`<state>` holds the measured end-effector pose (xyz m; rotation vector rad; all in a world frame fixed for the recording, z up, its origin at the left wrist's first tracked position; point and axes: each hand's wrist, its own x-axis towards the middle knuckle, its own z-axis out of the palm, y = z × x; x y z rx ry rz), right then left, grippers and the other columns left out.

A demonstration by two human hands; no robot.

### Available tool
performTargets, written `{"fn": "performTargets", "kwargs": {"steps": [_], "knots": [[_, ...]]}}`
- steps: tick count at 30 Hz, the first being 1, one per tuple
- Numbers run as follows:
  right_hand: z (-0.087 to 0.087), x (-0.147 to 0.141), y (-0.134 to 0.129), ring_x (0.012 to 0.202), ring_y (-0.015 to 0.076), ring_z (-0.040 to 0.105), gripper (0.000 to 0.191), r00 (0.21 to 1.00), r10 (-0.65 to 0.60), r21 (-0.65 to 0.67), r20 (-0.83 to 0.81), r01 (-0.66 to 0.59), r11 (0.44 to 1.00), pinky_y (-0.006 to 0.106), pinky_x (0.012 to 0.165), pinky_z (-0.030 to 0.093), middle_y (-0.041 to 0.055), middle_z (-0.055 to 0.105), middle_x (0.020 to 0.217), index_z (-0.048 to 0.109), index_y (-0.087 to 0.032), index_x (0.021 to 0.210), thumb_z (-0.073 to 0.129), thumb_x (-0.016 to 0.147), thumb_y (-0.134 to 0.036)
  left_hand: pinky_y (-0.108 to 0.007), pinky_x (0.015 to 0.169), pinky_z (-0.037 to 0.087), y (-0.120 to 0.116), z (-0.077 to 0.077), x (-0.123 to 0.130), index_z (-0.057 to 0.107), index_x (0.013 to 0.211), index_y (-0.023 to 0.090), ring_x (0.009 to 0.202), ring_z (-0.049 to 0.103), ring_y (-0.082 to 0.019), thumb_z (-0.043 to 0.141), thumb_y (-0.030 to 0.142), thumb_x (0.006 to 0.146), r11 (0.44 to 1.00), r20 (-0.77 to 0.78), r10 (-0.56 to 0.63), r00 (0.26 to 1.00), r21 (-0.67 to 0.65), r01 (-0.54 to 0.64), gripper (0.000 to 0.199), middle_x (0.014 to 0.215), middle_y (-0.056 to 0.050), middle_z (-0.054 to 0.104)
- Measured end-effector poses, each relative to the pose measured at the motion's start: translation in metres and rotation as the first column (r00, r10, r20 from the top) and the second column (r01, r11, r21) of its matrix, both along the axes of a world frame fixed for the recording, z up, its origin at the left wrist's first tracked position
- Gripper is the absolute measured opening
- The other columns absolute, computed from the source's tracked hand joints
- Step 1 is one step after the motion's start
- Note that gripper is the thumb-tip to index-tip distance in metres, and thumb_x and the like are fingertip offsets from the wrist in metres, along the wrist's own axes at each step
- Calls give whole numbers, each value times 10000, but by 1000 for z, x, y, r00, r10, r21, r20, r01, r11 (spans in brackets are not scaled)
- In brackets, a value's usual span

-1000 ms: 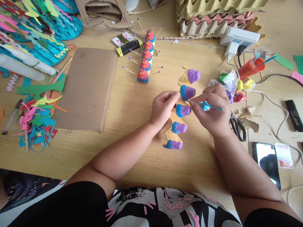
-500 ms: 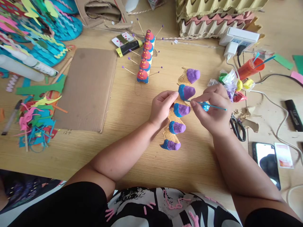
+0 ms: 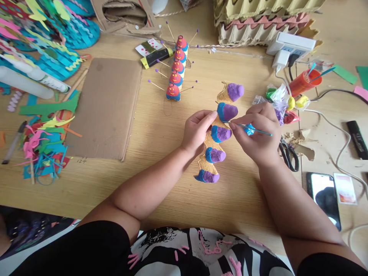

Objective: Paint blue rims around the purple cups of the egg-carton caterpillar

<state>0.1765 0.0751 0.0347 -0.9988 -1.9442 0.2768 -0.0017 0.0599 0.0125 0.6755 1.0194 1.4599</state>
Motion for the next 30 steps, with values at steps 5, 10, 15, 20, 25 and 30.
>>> {"fn": "performTargets", "kwargs": {"steps": [5,10,15,20,25,30], "knots": [[-1,0,1,965,293,727,240,1000,15,-46,-25,-16,999,560,913,606,75,717,999,791,-305,907,776,946,-541,-235,543,468,0,1,0,684,733,198,572,588,-92,852,543,892,1000,-11,-11,1000,0,11,415,653,28,619],[2,-1,-1,956,300,727,266,1000,-11,-41,-7,10,999,561,900,612,79,708,966,763,-299,865,746,959,-547,-239,538,461,-1,0,0,689,734,202,579,586,-97,862,547,879,1000,-13,1,1000,-12,-1,412,656,23,631],[3,-2,-1,873,273,704,196,1000,9,12,-2,-9,1000,532,849,609,67,675,869,773,-302,867,776,952,-478,-244,533,461,0,-2,0,695,740,203,567,577,-97,858,565,879,1000,-22,0,1000,15,0,421,643,26,609],[3,-2,0,877,261,693,137,999,26,23,-24,-26,999,522,850,598,41,647,865,787,-311,899,786,946,-440,-245,522,442,-1,-2,0,690,729,205,559,557,-94,856,560,882,1000,-27,4,1000,10,-4,421,641,29,599],[4,-1,1,877,270,695,135,999,44,3,-31,-44,999,545,876,599,47,646,866,788,-313,892,800,930,-442,-248,532,453,-1,-1,0,689,727,203,557,562,-91,849,540,896,1000,-10,-3,1000,17,4,410,647,27,599],[5,-1,1,854,273,694,182,999,40,16,-25,-39,999,542,839,613,52,662,845,793,-296,884,825,903,-475,-237,516,442,-1,2,0,688,709,204,546,540,-88,880,564,852,1000,-10,-4,1000,-1,4,432,627,29,601]]}}
